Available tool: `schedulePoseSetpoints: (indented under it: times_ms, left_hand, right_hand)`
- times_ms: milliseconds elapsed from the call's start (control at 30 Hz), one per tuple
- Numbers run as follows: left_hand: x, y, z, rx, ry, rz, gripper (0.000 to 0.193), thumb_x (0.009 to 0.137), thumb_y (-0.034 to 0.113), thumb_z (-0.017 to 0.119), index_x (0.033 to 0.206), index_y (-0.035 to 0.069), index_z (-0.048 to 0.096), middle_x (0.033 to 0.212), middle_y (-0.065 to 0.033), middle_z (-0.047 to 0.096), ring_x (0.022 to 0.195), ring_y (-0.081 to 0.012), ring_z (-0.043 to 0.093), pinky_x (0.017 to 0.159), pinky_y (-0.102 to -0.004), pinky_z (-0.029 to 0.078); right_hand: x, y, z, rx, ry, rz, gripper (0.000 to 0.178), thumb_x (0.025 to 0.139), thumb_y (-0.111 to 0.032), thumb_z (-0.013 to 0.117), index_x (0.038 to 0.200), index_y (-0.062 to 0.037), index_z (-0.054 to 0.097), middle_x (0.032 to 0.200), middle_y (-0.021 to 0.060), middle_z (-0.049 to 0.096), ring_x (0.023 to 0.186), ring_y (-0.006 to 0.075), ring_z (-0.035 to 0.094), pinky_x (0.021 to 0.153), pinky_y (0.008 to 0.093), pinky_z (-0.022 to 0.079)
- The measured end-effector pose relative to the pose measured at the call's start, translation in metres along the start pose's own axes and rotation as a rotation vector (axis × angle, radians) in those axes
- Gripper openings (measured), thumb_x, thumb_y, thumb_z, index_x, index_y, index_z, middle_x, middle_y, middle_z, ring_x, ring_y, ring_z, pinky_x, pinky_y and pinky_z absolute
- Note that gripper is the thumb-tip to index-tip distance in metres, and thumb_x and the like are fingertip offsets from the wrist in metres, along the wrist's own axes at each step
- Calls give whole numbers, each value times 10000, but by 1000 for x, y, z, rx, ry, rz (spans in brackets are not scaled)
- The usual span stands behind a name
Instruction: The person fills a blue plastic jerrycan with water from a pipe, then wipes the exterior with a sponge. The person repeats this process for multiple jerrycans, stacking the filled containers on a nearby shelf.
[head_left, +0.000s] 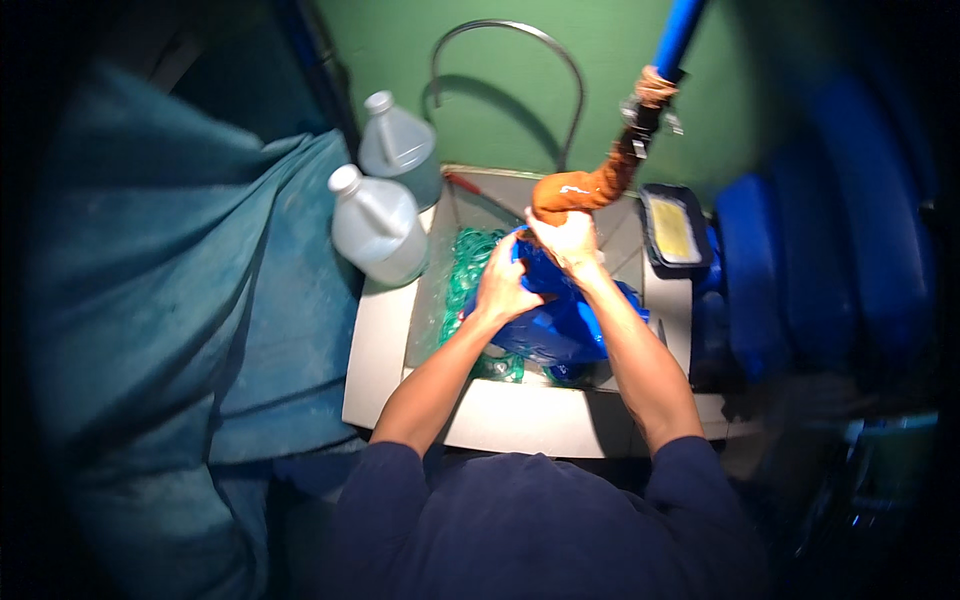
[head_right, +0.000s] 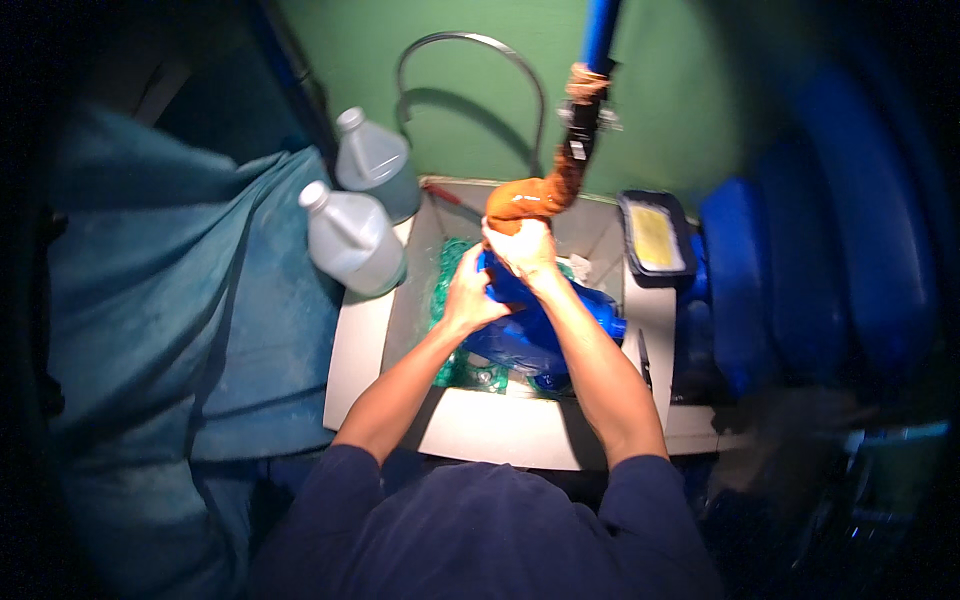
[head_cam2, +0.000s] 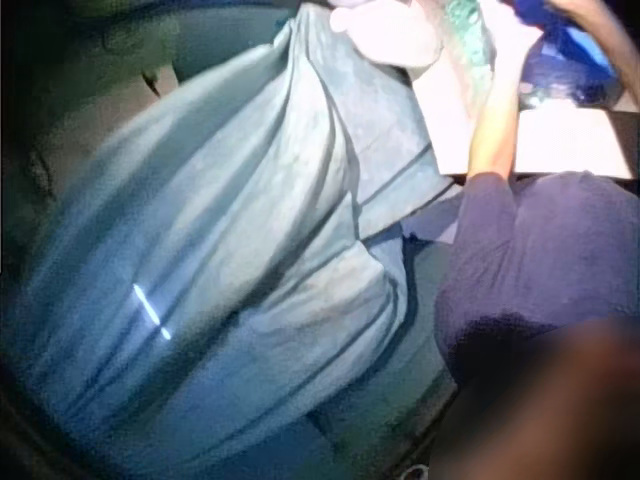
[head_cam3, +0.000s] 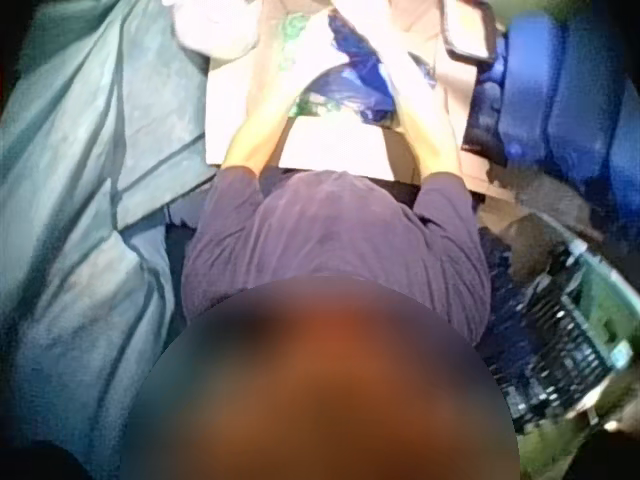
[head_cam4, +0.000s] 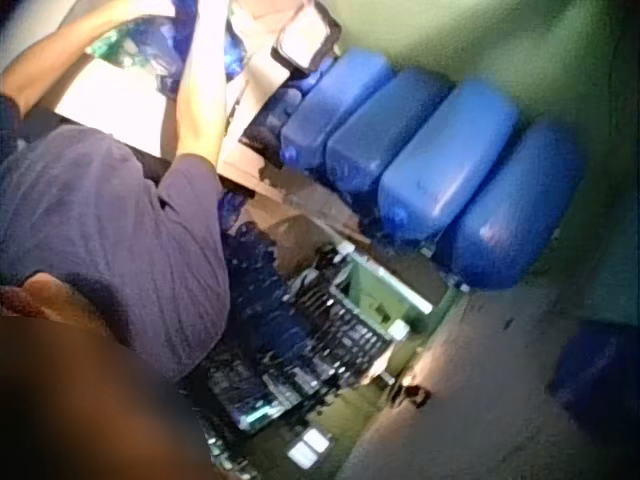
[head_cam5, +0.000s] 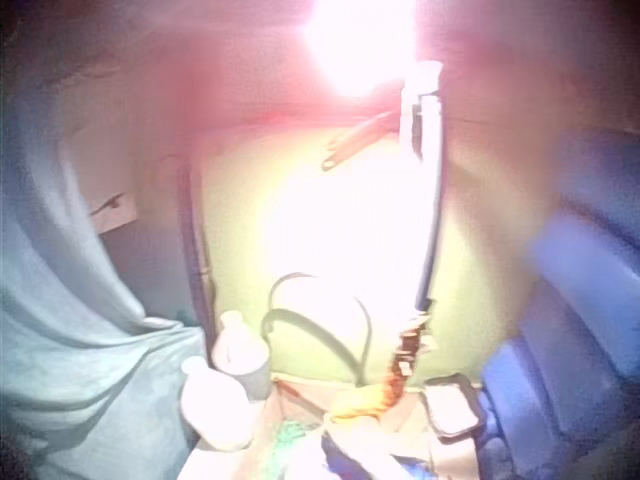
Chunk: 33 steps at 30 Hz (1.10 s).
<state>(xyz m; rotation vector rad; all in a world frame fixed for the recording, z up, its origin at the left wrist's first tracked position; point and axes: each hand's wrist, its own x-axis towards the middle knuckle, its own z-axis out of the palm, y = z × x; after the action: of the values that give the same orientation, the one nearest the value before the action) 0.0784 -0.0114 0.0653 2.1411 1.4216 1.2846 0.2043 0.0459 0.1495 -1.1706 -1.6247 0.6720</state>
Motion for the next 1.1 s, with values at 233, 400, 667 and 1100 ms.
schedulePoseSetpoints:
  times_ms: [233, 400, 667, 1100]
  left_hand:
    - [6, 11, 4, -141, 38, -183, 663, 574, 349, 874, 1121, 44, 656, 1404, -229, 483, 1276, -389, 515, 1067, -469, 448]
    - [40, 35, -15, -99, 77, 87, 540, 538, 408, 910, 761, 24, 601, 1392, -283, 447, 1250, -449, 505, 1017, -487, 463]
    - [149, 117, -112, -251, 43, 163, 659, 467, 544, 942, 662, 45, 558, 1147, -175, 540, 937, -299, 617, 756, -375, 524]
    - [124, 182, -154, -436, -274, 89, 567, 720, 444, 880, 979, 40, 577, 1294, -237, 475, 1236, -344, 490, 1013, -445, 409]
  right_hand:
    - [-28, -65, -46, -989, -582, 35, 598, 905, -628, 533, 982, -78, 754, 966, 181, 715, 1002, 360, 653, 869, 505, 507]
    - [-64, -75, -135, -939, -472, -336, 530, 944, -417, 597, 1278, -6, 613, 1353, 188, 573, 1319, 394, 457, 1137, 498, 297]
    - [-187, 94, -260, 939, 215, 625, 525, 1060, -433, 374, 1438, -81, 470, 1466, 118, 493, 1316, 280, 482, 1143, 417, 325]
    - [-278, 43, -328, 817, 396, 619, 521, 992, -391, 552, 1425, -122, 443, 1399, 83, 501, 1278, 239, 483, 1041, 418, 433]
